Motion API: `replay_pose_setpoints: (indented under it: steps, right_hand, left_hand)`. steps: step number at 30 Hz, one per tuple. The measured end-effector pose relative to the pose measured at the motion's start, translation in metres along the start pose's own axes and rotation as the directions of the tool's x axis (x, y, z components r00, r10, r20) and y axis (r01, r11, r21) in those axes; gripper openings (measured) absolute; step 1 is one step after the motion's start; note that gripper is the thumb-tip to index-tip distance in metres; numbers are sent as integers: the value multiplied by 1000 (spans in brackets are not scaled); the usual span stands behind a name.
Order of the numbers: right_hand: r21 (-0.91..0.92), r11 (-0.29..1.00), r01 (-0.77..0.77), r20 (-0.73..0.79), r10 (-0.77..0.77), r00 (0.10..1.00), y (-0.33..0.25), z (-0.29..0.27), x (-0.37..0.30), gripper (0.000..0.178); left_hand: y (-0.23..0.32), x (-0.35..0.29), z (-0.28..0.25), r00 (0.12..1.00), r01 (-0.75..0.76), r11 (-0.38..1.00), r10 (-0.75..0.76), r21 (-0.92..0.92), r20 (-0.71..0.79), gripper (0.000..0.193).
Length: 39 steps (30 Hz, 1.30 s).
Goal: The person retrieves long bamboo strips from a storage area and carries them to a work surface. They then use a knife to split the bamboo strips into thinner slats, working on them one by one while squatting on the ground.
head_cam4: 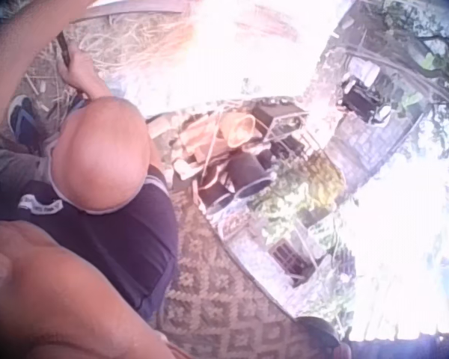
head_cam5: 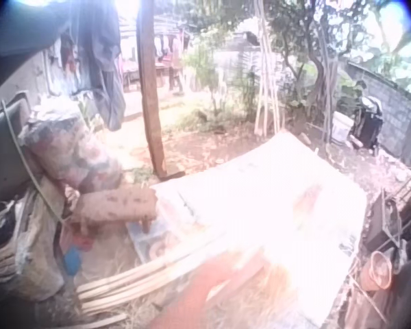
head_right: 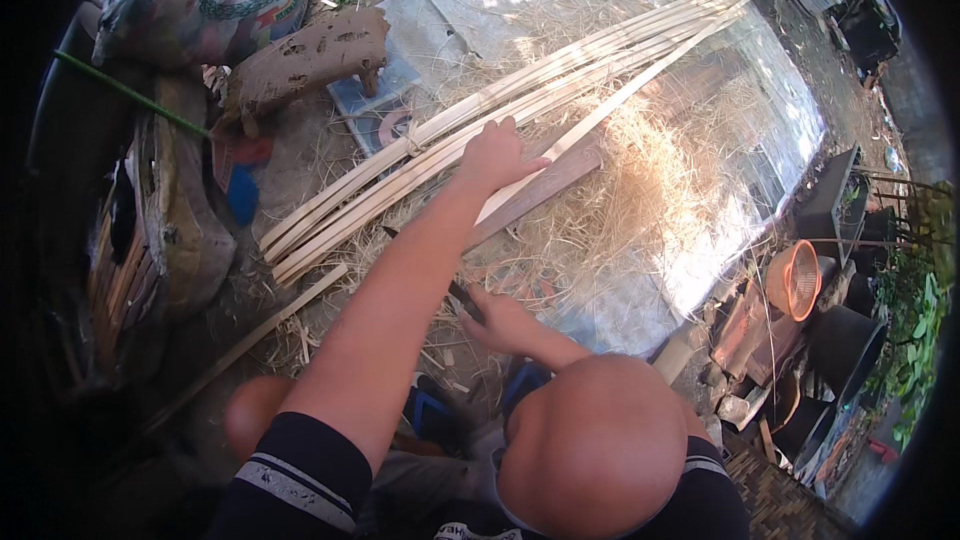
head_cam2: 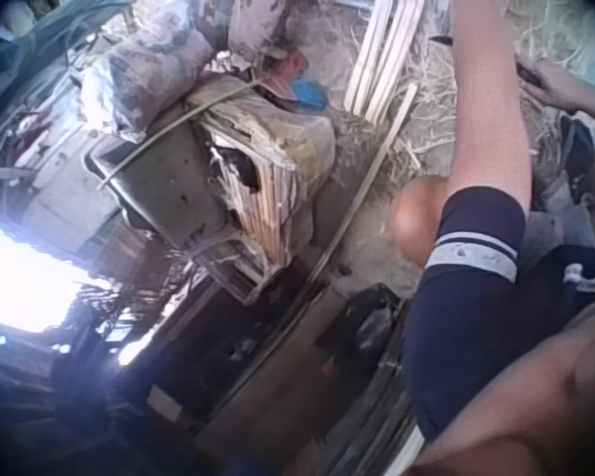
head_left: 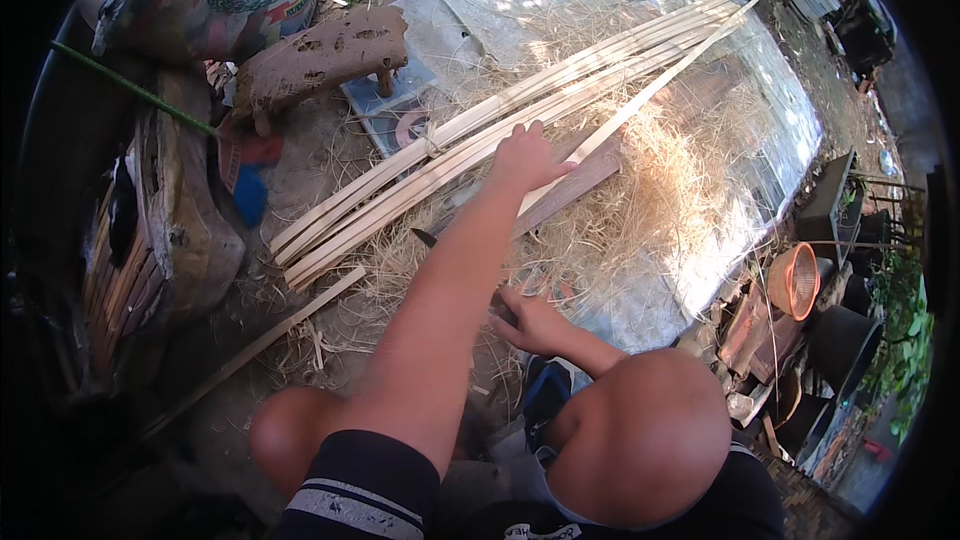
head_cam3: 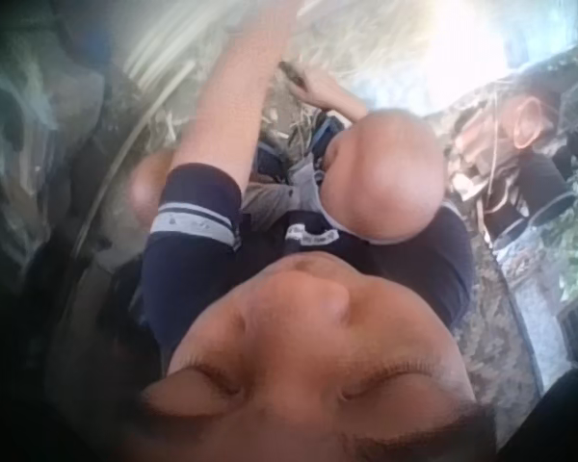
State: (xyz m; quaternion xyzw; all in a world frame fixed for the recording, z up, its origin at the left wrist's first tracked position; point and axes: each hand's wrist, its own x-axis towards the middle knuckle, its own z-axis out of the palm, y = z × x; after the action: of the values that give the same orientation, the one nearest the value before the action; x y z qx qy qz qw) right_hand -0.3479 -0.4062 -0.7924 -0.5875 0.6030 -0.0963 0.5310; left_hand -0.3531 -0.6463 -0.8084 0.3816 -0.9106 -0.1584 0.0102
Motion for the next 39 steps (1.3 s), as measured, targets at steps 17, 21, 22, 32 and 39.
replay_pose_setpoints:
  steps: [17,21,22,32,39]
  right_hand:
    - [-526,849,43,-235,-194,952,20,-19,-22,49]
    - [-234,905,-354,-657,121,744,108,-88,-13,45]
    - [-235,911,-339,-645,115,755,105,-85,-7,45]
    - [-200,826,-527,-772,199,604,141,-140,-23,45]
    - [-457,886,-81,-396,-120,910,13,-3,-23,46]
  left_hand:
    - [-141,-281,35,807,588,125,-26,-799,589,33]
    - [-149,-327,33,805,593,79,-89,-801,587,31]
    - [-154,-336,31,819,573,90,-104,-814,565,31]
    - [-154,-346,12,822,566,375,-189,-734,537,32]
    - [-126,-340,6,985,126,992,-127,14,119,28]
